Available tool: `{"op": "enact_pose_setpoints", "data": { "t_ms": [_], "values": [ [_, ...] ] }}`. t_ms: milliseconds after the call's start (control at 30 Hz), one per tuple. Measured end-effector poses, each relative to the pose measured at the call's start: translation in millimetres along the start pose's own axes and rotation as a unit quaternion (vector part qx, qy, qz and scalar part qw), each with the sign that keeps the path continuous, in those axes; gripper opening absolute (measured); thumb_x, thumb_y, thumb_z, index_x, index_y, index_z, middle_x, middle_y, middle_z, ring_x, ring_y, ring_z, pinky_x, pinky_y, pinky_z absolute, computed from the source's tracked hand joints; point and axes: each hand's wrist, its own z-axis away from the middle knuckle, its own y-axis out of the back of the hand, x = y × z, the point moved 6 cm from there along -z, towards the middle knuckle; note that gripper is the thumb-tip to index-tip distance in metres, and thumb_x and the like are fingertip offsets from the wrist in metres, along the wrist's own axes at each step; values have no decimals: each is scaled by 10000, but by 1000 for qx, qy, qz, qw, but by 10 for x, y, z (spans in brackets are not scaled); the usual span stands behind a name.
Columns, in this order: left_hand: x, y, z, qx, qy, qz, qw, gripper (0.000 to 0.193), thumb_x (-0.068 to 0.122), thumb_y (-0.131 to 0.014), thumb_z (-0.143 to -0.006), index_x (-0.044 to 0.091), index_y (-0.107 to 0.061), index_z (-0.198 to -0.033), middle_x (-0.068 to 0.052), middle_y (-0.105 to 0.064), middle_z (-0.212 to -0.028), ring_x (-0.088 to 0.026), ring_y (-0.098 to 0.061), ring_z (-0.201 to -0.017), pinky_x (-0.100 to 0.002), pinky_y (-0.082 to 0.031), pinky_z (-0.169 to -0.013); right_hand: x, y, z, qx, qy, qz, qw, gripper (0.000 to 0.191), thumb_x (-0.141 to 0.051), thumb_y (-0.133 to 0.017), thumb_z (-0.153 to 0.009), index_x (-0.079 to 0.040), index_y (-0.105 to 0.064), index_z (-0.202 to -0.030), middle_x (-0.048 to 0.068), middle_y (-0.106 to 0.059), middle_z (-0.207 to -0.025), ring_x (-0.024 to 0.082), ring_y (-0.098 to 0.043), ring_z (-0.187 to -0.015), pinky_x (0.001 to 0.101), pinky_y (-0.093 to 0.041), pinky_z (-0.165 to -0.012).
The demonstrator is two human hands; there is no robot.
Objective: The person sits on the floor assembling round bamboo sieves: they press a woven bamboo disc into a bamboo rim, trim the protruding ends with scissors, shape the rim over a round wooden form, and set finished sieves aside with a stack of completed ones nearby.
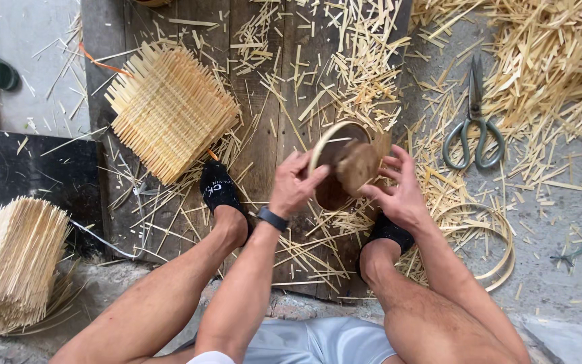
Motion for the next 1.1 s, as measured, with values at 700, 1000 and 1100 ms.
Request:
{"op": "enact_pose_setpoints", "data": {
  "t_ms": [700,1000,1100],
  "values": [
    [-64,-770,-18,-37,-195,-324,925,623,317,-765,-806,-18,-586,-1301,-289,-512,-1442,-399,-389,-1402,-556,-301,-1167,802,626,566,19,-25,-561,827,582,-423,-696,-934,-14,-622,-1342,139,-662,-1324,317,-645,-1229,533,-495,-1094],
    [-269,198,-729,16,-286,-407,867,447,-68,-569,-861,-11,-685,-1289,-211,-693,-1235,-347,-611,-1188,-466,-496,-1061,1178,185,341,0,-93,-434,896,444,-224,-740,-947,42,-611,-1279,139,-694,-1224,257,-681,-1109,440,-544,-1006],
    [-171,850,-1613,109,-279,-452,841,370,-62,-529,-925,44,-723,-1221,-175,-725,-1234,-324,-660,-1188,-492,-424,-1143,1205,-181,92,-18,-107,-408,906,378,-104,-717,-956,78,-593,-1264,153,-705,-1180,244,-701,-1038,400,-581,-939]
  ]
}}
